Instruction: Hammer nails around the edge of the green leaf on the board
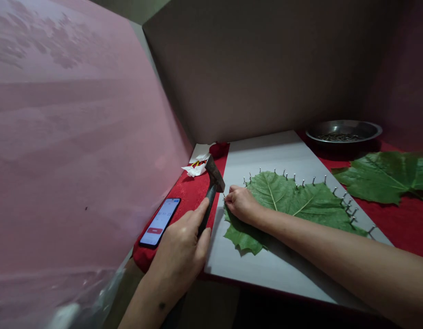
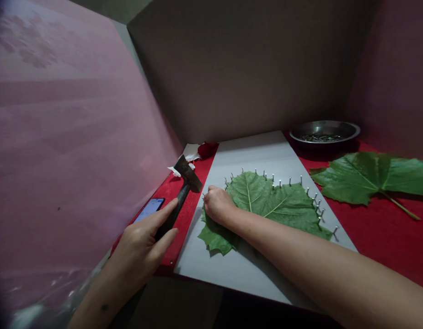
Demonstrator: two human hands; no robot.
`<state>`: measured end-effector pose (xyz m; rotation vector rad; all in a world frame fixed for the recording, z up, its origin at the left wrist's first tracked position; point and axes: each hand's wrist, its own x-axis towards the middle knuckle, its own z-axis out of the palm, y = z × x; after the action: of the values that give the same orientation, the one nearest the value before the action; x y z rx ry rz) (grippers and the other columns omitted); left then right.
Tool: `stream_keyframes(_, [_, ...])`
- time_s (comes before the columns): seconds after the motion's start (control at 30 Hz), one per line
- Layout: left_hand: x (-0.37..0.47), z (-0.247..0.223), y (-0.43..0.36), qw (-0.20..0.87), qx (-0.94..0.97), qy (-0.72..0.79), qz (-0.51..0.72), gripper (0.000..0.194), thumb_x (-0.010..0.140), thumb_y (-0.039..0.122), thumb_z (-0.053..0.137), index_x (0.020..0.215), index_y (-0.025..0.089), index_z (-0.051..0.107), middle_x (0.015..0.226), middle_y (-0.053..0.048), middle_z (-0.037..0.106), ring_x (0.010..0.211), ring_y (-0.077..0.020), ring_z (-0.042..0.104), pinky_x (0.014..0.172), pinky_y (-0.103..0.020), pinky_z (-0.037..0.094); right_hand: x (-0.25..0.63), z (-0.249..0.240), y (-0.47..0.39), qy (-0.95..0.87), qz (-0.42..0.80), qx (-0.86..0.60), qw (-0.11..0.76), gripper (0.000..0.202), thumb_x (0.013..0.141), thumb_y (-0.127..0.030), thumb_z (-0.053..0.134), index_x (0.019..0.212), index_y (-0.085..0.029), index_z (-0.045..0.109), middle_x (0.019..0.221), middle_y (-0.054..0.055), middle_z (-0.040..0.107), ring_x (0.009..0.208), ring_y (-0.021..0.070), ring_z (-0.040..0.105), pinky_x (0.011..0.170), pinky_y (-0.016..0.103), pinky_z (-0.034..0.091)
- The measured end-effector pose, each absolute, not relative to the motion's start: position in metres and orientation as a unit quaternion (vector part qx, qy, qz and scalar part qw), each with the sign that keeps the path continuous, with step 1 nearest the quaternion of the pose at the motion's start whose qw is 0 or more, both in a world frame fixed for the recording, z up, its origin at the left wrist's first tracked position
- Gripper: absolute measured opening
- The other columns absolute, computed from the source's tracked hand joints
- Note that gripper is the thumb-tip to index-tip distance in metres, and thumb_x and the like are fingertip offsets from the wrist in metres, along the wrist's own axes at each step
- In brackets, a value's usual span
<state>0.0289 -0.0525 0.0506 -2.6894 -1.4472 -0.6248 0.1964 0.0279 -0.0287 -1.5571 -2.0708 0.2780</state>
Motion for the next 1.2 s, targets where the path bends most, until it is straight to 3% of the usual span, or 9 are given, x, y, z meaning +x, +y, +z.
stream_keyframes(0.17, [0.030, 0.054, -0.049, -0.007, -0.867, -0.485, -0.114, 0.051, 0.080, 0.017, 0.045, 0.131, 0.011, 0.047, 0.096, -0.013, 0.070, 0.083, -0.0248, 0.067, 0.069, -0.036, 0.053, 0.197, -0.029, 0.029, -0.763, 0.112, -0.574, 0.277, 0.026, 0.077, -0.011, 0.048, 0.071, -0.017, 0.073, 0.079, 0.006, 0.062, 0.066, 0.0126, 0.052, 0.061, 0.023, 0.035])
stream_keyframes(0.37, [0.030, 0.058, -0.053, 0.023, -0.864, -0.450, -0.226, 0.048, 0.083, 0.021, 0.047, 0.129, 0.009, 0.049, 0.099, -0.013, 0.070, 0.086, -0.0216, 0.066, 0.073, -0.031, 0.052, 0.197, -0.031, 0.031, -0.759, 0.125, -0.568, 0.293, 0.025, 0.074, -0.009, 0.049, 0.069, -0.017, 0.072, 0.077, 0.005, 0.062, 0.064, 0.0122, 0.052, 0.061, 0.022, 0.035])
stream_keyframes(0.57, [0.026, 0.058, -0.045, -0.007, -0.870, -0.479, -0.120, 0.050, 0.079, 0.016, 0.047, 0.128, 0.011, 0.051, 0.093, -0.011, 0.072, 0.079, -0.0235, 0.067, 0.069, -0.035, 0.053, 0.198, -0.029, 0.031, -0.753, 0.137, -0.574, 0.292, 0.025, 0.073, -0.009, 0.050, 0.070, -0.018, 0.073, 0.078, 0.005, 0.063, 0.067, 0.0126, 0.053, 0.062, 0.022, 0.036])
stream_keyframes(0.73, [0.026, 0.065, -0.049, 0.009, -0.855, -0.458, -0.244, 0.048, 0.081, 0.022, 0.050, 0.127, 0.009, 0.051, 0.106, -0.013, 0.070, 0.091, -0.0216, 0.067, 0.076, -0.030, 0.052, 0.197, -0.032, 0.032, -0.751, 0.132, -0.571, 0.302, 0.024, 0.072, -0.009, 0.051, 0.067, -0.018, 0.073, 0.077, 0.005, 0.062, 0.067, 0.0127, 0.053, 0.062, 0.022, 0.036])
stream_keyframes(0.93, [0.028, 0.054, -0.046, -0.019, -0.873, -0.465, -0.150, 0.050, 0.078, 0.015, 0.049, 0.128, 0.011, 0.051, 0.102, -0.012, 0.071, 0.087, -0.0222, 0.068, 0.074, -0.032, 0.054, 0.197, -0.032, 0.032, -0.750, 0.135, -0.571, 0.304, 0.023, 0.073, -0.009, 0.051, 0.068, -0.018, 0.072, 0.077, 0.005, 0.062, 0.066, 0.0122, 0.052, 0.061, 0.021, 0.036])
stream_keyframes(1.13, [0.023, 0.059, -0.060, 0.037, -0.857, -0.430, -0.282, 0.049, 0.082, 0.022, 0.051, 0.130, 0.011, 0.047, 0.109, -0.013, 0.068, 0.095, -0.0212, 0.066, 0.078, -0.029, 0.053, 0.197, -0.032, 0.031, -0.750, 0.136, -0.572, 0.304, 0.024, 0.073, -0.009, 0.050, 0.065, -0.017, 0.071, 0.077, 0.005, 0.063, 0.065, 0.0118, 0.051, 0.061, 0.021, 0.036])
stream_keyframes(1.2, [0.024, 0.053, -0.058, 0.027, -0.865, -0.434, -0.251, 0.050, 0.082, 0.019, 0.049, 0.131, 0.008, 0.046, 0.108, -0.016, 0.068, 0.096, -0.0232, 0.065, 0.079, -0.032, 0.053, 0.197, -0.032, 0.031, -0.750, 0.130, -0.573, 0.304, 0.024, 0.072, -0.009, 0.050, 0.065, -0.018, 0.071, 0.077, 0.005, 0.063, 0.065, 0.0119, 0.051, 0.061, 0.021, 0.036])
